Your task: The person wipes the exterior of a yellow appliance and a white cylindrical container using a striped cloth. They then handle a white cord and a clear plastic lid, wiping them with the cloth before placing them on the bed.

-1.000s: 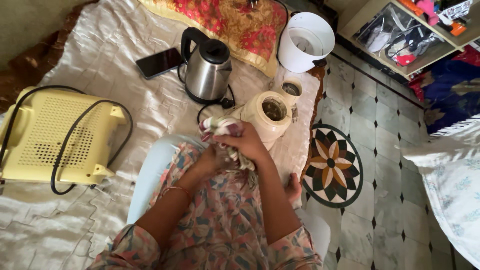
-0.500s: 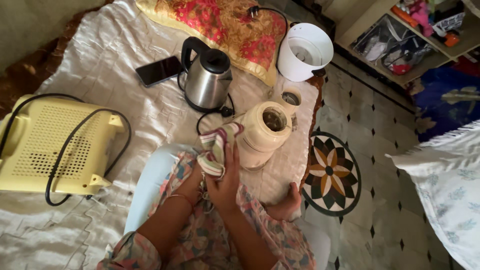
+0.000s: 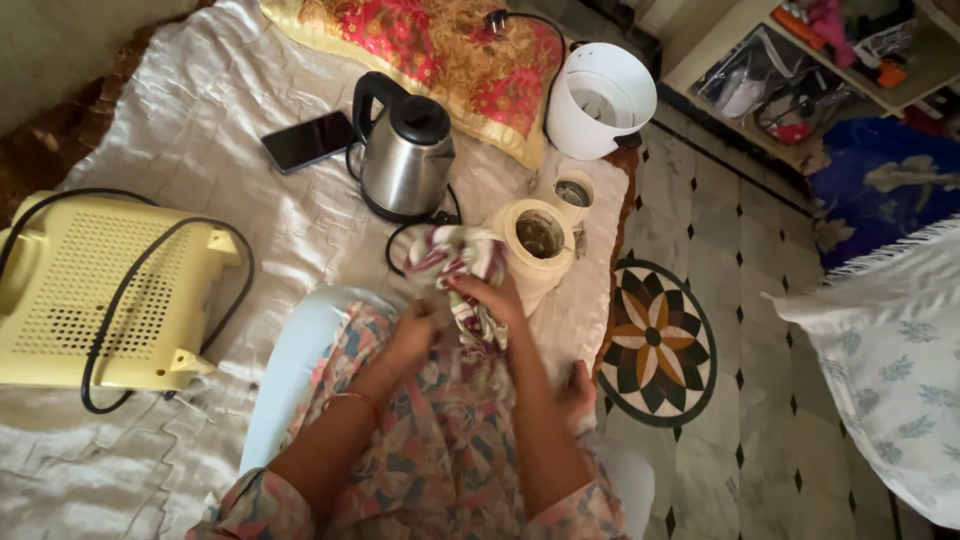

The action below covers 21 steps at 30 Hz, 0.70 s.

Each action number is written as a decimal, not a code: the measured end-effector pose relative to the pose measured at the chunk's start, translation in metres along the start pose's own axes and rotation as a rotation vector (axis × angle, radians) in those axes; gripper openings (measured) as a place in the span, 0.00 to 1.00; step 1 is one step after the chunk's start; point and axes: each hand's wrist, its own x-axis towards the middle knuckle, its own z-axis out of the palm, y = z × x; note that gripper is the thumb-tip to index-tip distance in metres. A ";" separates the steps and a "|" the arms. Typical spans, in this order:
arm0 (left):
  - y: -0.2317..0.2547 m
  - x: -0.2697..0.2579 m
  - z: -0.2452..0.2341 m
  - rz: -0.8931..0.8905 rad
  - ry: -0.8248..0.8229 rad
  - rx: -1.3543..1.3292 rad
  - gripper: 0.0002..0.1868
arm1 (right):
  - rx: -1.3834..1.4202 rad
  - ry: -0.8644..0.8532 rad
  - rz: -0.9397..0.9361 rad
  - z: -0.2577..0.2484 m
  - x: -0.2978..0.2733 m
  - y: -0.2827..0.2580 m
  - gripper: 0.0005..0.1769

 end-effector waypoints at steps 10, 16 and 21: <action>0.114 -0.097 0.092 0.510 0.349 0.426 0.21 | 0.347 0.163 0.147 0.019 -0.081 0.013 0.26; 0.109 -0.088 0.095 0.503 0.028 0.688 0.25 | 0.090 -0.040 -0.123 -0.071 -0.095 0.056 0.23; 0.102 -0.093 0.093 -0.044 -0.210 0.224 0.28 | 0.328 0.277 -0.065 -0.079 -0.121 0.028 0.29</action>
